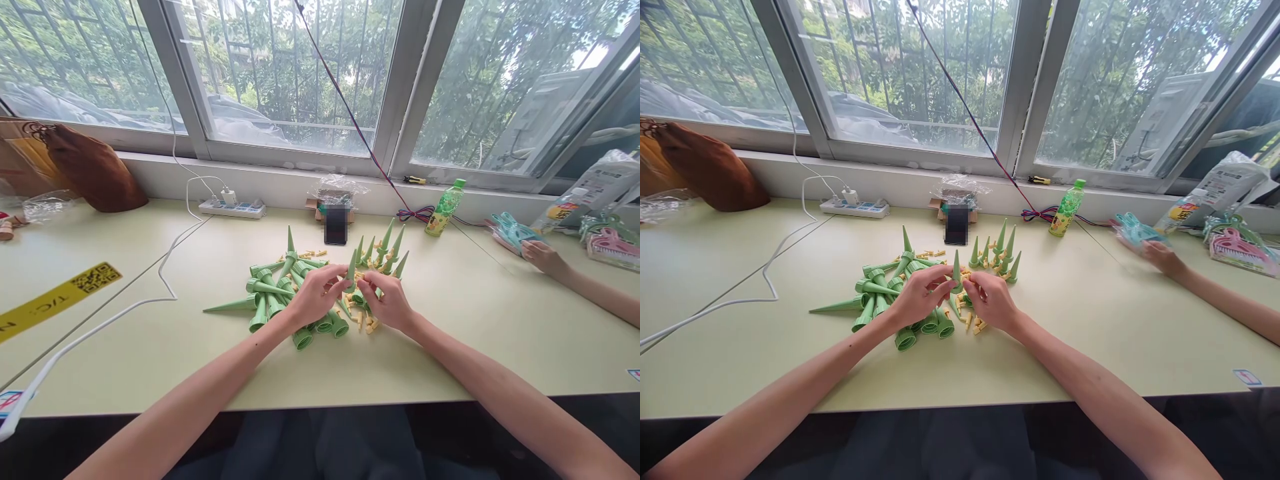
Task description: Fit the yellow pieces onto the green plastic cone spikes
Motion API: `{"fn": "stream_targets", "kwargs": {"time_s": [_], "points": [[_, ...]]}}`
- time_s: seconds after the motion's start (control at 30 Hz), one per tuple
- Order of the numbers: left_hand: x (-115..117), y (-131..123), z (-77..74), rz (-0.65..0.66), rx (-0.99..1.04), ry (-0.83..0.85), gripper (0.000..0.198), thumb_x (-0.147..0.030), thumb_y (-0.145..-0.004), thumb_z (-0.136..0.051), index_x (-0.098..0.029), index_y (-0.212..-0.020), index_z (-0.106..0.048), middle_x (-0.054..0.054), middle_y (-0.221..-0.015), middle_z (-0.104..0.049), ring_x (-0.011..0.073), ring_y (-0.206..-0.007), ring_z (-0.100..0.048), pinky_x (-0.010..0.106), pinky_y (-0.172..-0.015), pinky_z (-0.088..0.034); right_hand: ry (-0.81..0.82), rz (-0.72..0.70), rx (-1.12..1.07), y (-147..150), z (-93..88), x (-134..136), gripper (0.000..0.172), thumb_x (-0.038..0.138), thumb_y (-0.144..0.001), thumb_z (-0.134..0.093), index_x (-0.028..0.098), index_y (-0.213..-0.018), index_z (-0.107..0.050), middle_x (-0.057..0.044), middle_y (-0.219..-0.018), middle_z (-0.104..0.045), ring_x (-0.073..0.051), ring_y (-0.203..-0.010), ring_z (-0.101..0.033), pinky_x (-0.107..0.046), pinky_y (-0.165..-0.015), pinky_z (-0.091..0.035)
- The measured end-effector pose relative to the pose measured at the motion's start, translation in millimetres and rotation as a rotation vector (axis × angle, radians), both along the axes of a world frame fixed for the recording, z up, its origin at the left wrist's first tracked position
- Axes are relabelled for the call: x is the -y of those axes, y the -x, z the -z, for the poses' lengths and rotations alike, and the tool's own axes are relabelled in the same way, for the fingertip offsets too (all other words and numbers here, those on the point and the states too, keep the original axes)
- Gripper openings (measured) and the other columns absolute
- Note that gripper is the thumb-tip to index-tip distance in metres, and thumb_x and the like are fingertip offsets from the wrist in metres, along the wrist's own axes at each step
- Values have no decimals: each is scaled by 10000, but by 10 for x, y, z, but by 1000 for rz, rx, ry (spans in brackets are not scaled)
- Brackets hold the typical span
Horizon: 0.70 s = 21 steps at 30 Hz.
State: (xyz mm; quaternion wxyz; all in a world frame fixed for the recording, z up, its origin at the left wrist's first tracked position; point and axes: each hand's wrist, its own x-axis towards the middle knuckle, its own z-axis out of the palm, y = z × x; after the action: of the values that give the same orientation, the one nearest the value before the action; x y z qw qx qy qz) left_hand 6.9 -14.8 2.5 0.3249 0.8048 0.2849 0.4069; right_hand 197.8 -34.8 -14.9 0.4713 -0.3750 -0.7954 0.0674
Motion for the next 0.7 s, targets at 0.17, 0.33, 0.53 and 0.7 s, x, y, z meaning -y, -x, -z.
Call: {"fn": "stream_targets", "kwargs": {"time_s": [0.17,0.33,0.53,0.7], "points": [[15,-3,-25,3,50,103,249,-377,-878,-580,-150,-957,-646,29,-779,-597,65,-519,-522,180,-468,-433,-40,-41,8,1,-30,13,307,207,-942,-465,202,-662,-338,50,-583,-309,-92,-522,-282,-226,-509,-267],[12,33,-95,139,149,489,316,-417,-784,-687,-121,-878,-629,-8,-631,-528,66,-431,-474,187,-375,-334,-131,-104,76,-14,-43,12,263,148,-936,-459,204,-698,-364,31,-623,-351,-109,-573,-318,-238,-555,-299],[-28,98,-150,257,213,845,372,-404,-719,-758,-101,-916,-672,-67,-535,-335,24,-420,-314,160,-354,-166,-220,-143,155,-45,-11,-2,135,142,-935,-451,204,-816,-469,-11,-680,-454,-142,-641,-389,-261,-603,-351],[5,59,-151,187,206,720,393,-439,-734,-738,-115,-944,-664,-51,-558,-412,25,-416,-327,172,-367,-188,-228,-127,127,-56,9,-22,114,152,-935,-453,200,-845,-504,-12,-676,-463,-140,-634,-394,-259,-602,-363]]}}
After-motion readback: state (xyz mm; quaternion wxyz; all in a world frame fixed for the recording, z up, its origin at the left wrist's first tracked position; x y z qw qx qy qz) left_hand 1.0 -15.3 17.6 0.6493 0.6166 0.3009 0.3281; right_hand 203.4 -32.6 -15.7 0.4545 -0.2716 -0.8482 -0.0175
